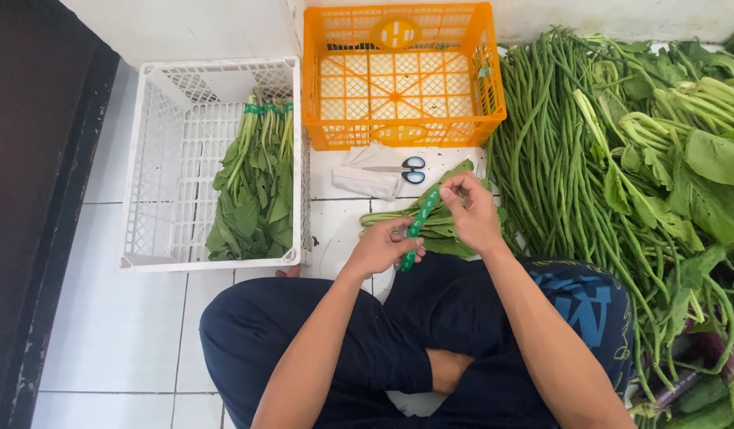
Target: The person is gathering loose leafy greens into bunches, wrapping the stems with green tape, and organizing the bundles into a plastic crate.
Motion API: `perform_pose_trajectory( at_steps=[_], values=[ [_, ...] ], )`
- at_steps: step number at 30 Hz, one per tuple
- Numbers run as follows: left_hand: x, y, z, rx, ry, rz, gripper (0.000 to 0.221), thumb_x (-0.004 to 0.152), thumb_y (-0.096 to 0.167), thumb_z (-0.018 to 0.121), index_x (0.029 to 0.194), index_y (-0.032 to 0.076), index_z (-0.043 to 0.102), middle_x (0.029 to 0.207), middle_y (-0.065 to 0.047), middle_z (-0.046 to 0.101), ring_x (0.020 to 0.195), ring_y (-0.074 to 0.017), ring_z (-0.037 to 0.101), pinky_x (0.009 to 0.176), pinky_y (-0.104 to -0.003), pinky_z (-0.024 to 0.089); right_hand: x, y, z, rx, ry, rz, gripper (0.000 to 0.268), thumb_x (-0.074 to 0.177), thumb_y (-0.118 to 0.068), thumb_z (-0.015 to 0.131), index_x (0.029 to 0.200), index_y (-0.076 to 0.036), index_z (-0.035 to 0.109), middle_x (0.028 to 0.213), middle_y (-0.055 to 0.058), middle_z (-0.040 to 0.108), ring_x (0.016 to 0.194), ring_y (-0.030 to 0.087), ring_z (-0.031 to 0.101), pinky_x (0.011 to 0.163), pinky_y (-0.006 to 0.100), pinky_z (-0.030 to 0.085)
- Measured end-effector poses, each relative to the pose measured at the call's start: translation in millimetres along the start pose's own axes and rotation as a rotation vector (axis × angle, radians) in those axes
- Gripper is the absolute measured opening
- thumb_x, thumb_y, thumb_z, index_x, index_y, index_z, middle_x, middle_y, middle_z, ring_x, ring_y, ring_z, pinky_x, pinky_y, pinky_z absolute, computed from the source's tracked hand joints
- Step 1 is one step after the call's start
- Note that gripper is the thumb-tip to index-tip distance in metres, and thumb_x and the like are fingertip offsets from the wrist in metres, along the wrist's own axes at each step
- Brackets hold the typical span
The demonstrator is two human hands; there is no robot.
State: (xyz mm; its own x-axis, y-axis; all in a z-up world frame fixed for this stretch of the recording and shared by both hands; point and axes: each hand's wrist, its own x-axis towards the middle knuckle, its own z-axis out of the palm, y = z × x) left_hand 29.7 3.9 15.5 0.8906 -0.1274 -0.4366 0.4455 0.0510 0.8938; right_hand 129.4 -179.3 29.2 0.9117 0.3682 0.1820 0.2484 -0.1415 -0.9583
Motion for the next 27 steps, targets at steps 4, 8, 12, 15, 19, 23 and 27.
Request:
perform_pose_trajectory(
  at_steps=[4, 8, 12, 15, 19, 23, 27],
  values=[
    [5.5, -9.9, -2.4, -0.067, 0.007, 0.023, 0.034, 0.093, 0.014, 0.072, 0.125, 0.003, 0.068, 0.089, -0.019, 0.077, 0.078, -0.0227, 0.077, 0.058, -0.025, 0.061, 0.1, 1.5, -0.1, 0.008, -0.002, -0.089, 0.005, 0.102, 0.0, 0.064, 0.097, -0.002, 0.066, 0.089, 0.004, 0.051, 0.088, 0.013, 0.054, 0.088, 0.032, 0.048],
    [7.8, -15.2, -1.8, -0.094, 0.024, 0.021, 0.027, 0.094, 0.014, 0.072, 0.119, 0.006, 0.072, 0.087, -0.018, 0.076, 0.075, -0.0222, 0.077, 0.055, -0.024, 0.061, -1.8, -3.5, -1.2, 0.014, 0.005, -0.113, 0.005, 0.102, 0.001, 0.064, 0.098, -0.001, 0.066, 0.09, 0.005, 0.052, 0.089, 0.014, 0.055, 0.088, 0.033, 0.048],
    [5.3, -11.8, -0.4, -0.099, 0.047, 0.014, 0.023, 0.095, 0.013, 0.069, 0.117, 0.006, 0.073, 0.086, -0.017, 0.076, 0.073, -0.021, 0.077, 0.054, -0.024, 0.061, -2.2, -3.8, -2.3, -0.002, 0.022, -0.155, 0.004, 0.102, 0.0, 0.065, 0.098, -0.001, 0.066, 0.091, 0.005, 0.051, 0.09, 0.014, 0.055, 0.089, 0.033, 0.048],
    [4.5, -11.7, 0.4, -0.132, 0.057, 0.0, 0.026, 0.095, 0.012, 0.07, 0.119, 0.003, 0.071, 0.086, -0.019, 0.076, 0.072, -0.0218, 0.076, 0.056, -0.027, 0.063, -2.2, -4.8, -3.1, -0.003, 0.033, -0.168, 0.005, 0.103, -0.001, 0.065, 0.098, -0.001, 0.066, 0.091, 0.004, 0.051, 0.09, 0.013, 0.055, 0.087, 0.032, 0.048],
    [3.3, -8.6, 0.7, -0.148, 0.04, 0.0, 0.032, 0.094, 0.01, 0.07, 0.124, -0.002, 0.067, 0.089, -0.021, 0.075, 0.074, -0.0246, 0.076, 0.06, -0.031, 0.065, -0.6, -3.9, -2.3, 0.017, 0.039, -0.133, 0.006, 0.103, 0.0, 0.063, 0.098, -0.002, 0.067, 0.09, 0.003, 0.05, 0.087, 0.013, 0.053, 0.084, 0.032, 0.047],
    [-2.2, -4.9, 2.2, -0.161, -0.022, 0.021, 0.04, 0.091, 0.009, 0.076, 0.126, -0.006, 0.064, 0.094, -0.021, 0.074, 0.079, -0.0255, 0.076, 0.065, -0.034, 0.067, 4.4, 10.7, -7.3, 0.043, 0.046, -0.086, 0.004, 0.104, -0.001, 0.063, 0.101, -0.002, 0.065, 0.089, 0.002, 0.049, 0.086, 0.011, 0.051, 0.082, 0.031, 0.046],
    [-3.4, -5.8, 3.3, -0.165, -0.11, 0.043, 0.042, 0.09, 0.002, 0.073, 0.129, -0.009, 0.061, 0.098, -0.024, 0.074, 0.079, -0.0292, 0.076, 0.065, -0.036, 0.068, 7.3, 14.9, -9.1, 0.056, 0.044, 0.04, 0.002, 0.102, -0.004, 0.066, 0.101, -0.004, 0.067, 0.086, -0.001, 0.052, 0.084, 0.008, 0.053, 0.08, 0.027, 0.047]
  ],
)
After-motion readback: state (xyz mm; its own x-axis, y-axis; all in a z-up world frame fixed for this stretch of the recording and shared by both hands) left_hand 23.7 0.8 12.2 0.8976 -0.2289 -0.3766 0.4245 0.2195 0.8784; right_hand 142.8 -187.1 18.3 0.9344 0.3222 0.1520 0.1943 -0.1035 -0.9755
